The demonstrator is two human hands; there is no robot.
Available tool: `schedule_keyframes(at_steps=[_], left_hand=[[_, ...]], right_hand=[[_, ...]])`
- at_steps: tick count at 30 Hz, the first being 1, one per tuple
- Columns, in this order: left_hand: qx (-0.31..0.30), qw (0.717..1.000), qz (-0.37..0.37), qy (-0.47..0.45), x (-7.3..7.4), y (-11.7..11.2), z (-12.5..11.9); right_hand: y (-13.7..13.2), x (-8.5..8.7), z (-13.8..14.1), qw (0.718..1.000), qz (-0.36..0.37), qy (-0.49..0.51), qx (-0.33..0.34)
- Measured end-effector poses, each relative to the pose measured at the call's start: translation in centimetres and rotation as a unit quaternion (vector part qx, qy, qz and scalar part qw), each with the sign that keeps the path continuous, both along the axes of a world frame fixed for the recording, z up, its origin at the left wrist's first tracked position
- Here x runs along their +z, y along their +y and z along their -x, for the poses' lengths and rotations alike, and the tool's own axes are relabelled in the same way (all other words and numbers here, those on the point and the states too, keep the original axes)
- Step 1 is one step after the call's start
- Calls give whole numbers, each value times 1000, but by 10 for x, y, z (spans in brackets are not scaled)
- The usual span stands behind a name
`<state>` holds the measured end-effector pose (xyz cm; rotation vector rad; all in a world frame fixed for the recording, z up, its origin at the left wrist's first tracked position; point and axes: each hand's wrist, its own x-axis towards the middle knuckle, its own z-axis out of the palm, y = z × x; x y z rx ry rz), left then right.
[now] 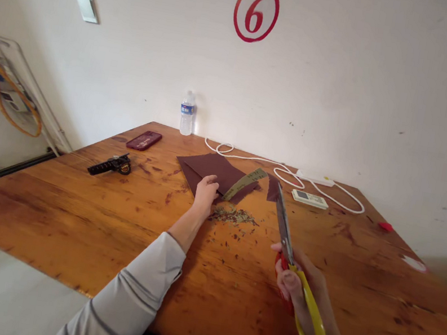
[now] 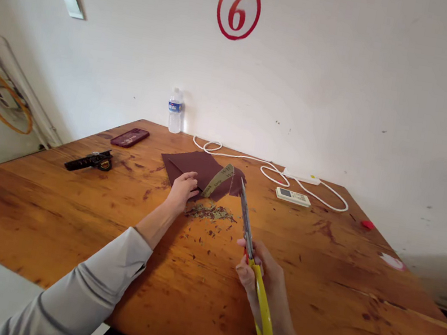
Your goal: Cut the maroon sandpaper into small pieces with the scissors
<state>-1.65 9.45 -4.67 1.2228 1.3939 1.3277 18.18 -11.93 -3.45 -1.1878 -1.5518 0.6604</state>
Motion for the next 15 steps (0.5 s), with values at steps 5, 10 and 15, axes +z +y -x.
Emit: schedule_keyframes(at_steps=[5, 10, 15], left_hand=[[-5, 995, -33, 96, 0, 0, 6], [-114, 885, -125, 433, 3, -11, -5], [-98, 819, -130, 550, 1, -16, -19]], right_hand=[[2, -4, -2, 1000, -7, -10, -12], [2, -4, 0, 1000, -4, 7, -20], [2, -1, 2, 1000, 6, 14, -13]])
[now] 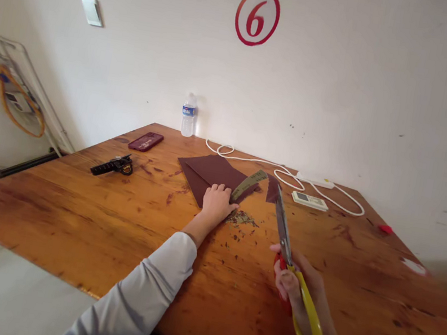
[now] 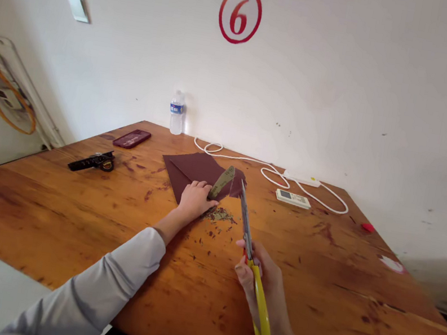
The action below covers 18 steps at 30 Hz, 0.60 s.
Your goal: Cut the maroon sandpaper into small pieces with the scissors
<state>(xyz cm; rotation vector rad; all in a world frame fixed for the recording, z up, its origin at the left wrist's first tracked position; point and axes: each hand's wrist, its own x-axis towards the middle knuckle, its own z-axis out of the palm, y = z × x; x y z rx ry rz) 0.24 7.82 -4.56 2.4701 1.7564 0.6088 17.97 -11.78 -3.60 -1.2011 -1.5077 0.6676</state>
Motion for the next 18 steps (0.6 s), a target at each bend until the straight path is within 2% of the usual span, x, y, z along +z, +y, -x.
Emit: schedule_keyframes(at_steps=[5, 11, 18], left_hand=[[-9, 1000, -4, 28, -2, 3, 0], [-11, 999, 13, 28, 7, -1, 3], [-33, 998, -8, 45, 10, -11, 18]], right_hand=[[1, 0, 0, 1000, 13, -5, -4], [1, -3, -3, 1000, 13, -7, -7], [2, -6, -4, 1000, 27, 2, -14]])
